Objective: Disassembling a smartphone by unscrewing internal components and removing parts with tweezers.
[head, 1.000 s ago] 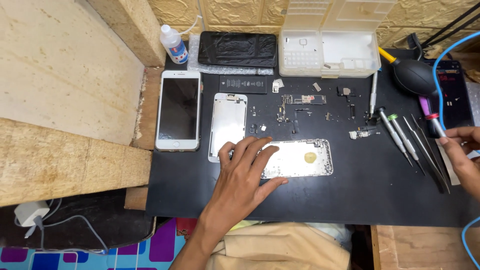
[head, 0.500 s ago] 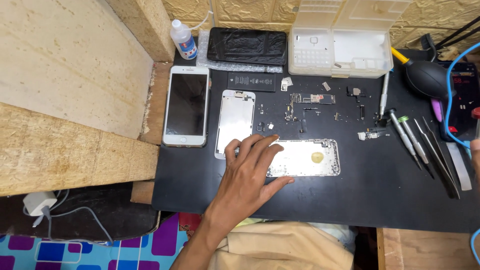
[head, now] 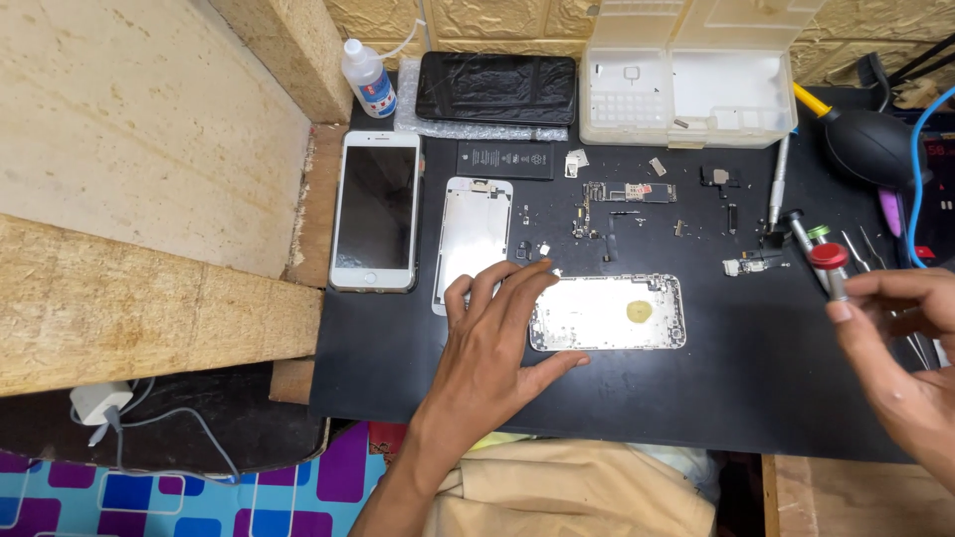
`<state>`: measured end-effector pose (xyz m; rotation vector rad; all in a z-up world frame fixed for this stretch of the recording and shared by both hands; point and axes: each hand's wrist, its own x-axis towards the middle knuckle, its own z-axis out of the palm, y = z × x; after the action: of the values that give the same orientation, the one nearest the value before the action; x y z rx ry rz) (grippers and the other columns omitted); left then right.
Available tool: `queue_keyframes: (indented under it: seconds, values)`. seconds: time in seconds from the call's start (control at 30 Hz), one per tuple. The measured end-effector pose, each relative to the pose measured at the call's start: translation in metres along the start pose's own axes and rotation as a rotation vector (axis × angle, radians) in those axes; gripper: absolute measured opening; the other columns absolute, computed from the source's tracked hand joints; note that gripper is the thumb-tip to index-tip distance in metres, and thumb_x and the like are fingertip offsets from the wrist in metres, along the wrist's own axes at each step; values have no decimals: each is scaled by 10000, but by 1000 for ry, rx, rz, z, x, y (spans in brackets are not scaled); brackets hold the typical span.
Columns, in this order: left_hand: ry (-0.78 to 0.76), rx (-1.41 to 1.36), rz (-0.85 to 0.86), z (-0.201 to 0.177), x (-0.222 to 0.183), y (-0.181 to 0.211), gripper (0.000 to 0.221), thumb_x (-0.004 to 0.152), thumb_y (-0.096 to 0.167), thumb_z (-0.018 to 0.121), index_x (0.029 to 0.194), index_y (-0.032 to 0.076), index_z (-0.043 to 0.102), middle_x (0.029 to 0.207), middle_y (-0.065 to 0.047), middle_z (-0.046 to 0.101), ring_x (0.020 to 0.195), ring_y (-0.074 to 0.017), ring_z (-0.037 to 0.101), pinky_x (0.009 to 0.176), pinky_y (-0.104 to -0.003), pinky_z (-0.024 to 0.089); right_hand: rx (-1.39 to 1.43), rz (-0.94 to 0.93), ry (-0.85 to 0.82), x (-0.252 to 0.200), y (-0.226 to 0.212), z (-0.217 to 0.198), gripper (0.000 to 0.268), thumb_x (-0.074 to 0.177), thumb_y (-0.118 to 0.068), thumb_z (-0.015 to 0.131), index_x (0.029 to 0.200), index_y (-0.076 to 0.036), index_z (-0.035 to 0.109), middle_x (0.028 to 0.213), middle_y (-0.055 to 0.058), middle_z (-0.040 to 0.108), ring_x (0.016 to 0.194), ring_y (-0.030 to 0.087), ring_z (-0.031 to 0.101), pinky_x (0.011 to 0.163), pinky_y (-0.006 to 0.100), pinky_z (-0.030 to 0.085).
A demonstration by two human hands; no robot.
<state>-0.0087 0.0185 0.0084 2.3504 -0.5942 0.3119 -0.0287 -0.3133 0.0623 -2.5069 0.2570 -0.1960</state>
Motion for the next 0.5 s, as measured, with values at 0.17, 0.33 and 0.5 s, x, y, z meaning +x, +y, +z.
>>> queue_keyframes:
  seconds: [0.17,0.33,0.5]
  values:
    - [-4,1,-30,1,0,0,756,859,528,766,1384,46,515,1346,-101,620,1301,-297,512,1062,-477,300,31,-286,-34,5,-9,8,138,1047,13,700,1180,48,694,1054,148,659,908,218,602,881,314,480]
    - [2,-2,-41,1,-1,-1,734,857,517,774,1379,69,518,1324,-92,627,1299,-302,517,1063,-496,290,121,-221,-78,4,-33,13,190,1033,-6,675,1205,73,659,1073,146,673,828,210,620,850,291,504]
    - [19,20,-23,1,-2,-2,717,852,507,793,1358,67,539,1292,-96,636,1277,-295,535,1047,-487,297,251,-148,-116,6,-54,19,335,1037,27,606,1366,89,622,1103,169,668,889,211,642,846,296,568]
